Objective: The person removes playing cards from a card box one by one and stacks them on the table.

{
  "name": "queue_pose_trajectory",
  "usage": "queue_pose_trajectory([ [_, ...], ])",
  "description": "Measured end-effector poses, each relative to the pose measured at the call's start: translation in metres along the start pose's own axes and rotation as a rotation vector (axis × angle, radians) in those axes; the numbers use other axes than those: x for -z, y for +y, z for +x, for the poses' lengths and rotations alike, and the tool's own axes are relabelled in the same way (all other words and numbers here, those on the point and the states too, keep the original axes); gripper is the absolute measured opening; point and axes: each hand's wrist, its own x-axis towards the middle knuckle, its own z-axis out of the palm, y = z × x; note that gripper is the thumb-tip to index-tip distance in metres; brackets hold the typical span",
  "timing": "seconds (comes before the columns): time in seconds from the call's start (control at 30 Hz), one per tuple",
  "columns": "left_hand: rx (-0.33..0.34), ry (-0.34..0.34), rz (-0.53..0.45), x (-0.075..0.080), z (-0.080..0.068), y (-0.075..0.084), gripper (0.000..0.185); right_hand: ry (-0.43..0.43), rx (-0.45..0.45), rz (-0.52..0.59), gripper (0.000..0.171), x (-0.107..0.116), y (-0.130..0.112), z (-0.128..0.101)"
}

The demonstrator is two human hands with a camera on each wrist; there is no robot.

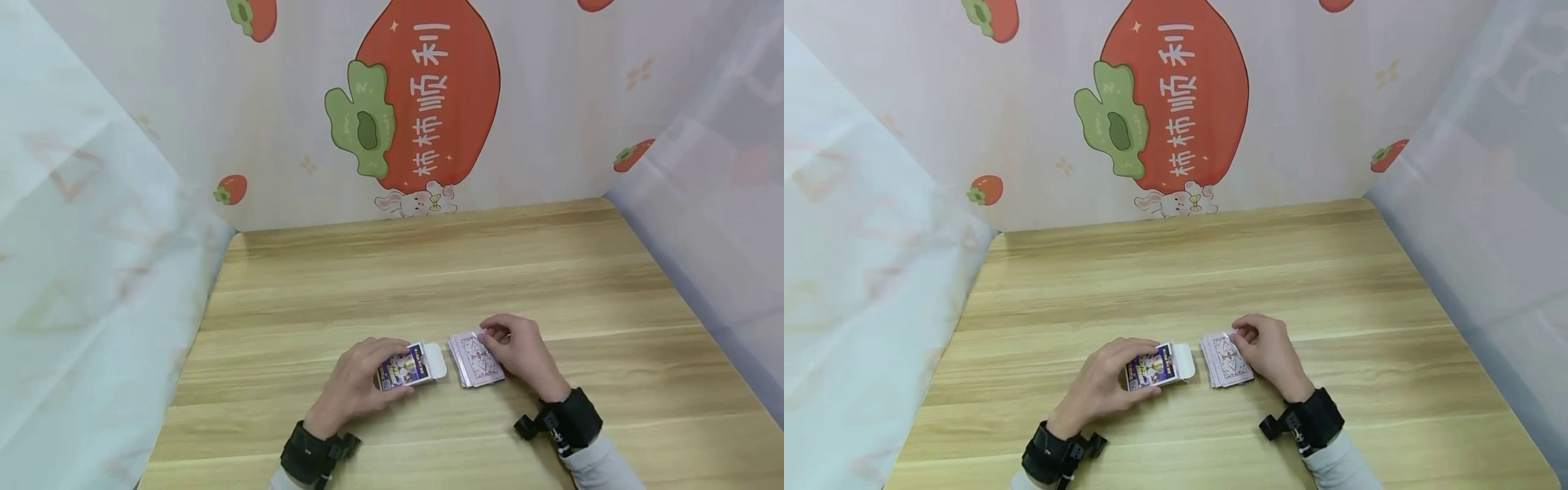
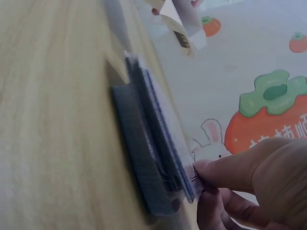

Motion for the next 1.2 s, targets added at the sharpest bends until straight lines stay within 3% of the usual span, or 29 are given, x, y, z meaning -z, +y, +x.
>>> queue_pose_trajectory([
  [0.2, -0.020, 0.006, 0.002, 0.002, 0.003, -0.003, 0.064, 0.075, 0.120, 0.010, 0.019, -0.003, -0.004, 0.001],
  [0.3, -0.038, 0.013, 0.006, 0.002, 0.004, -0.003, 0.065, 0.101, 0.206, 0.087, 0.020, -0.007, -0.009, 0.000],
  [0.43, -0.067, 0.031, 0.007, 0.002, 0.005, -0.004, 0.067, 0.066, 0.269, 0.239, 0.020, -0.016, -0.020, -0.005],
  [0.63, -0.075, 0.030, -0.007, 0.002, 0.005, -0.003, 0.067, -0.070, 0.263, 0.433, 0.014, -0.030, -0.037, -0.016],
  [0.8, -0.091, 0.036, -0.011, 0.001, 0.004, -0.003, 0.066, -0.152, 0.224, 0.520, 0.014, -0.037, -0.046, -0.020],
  [1.2, -0.130, 0.029, -0.063, -0.003, 0.001, -0.002, 0.063, -0.240, 0.191, 0.423, 0.027, -0.052, -0.050, -0.026],
])
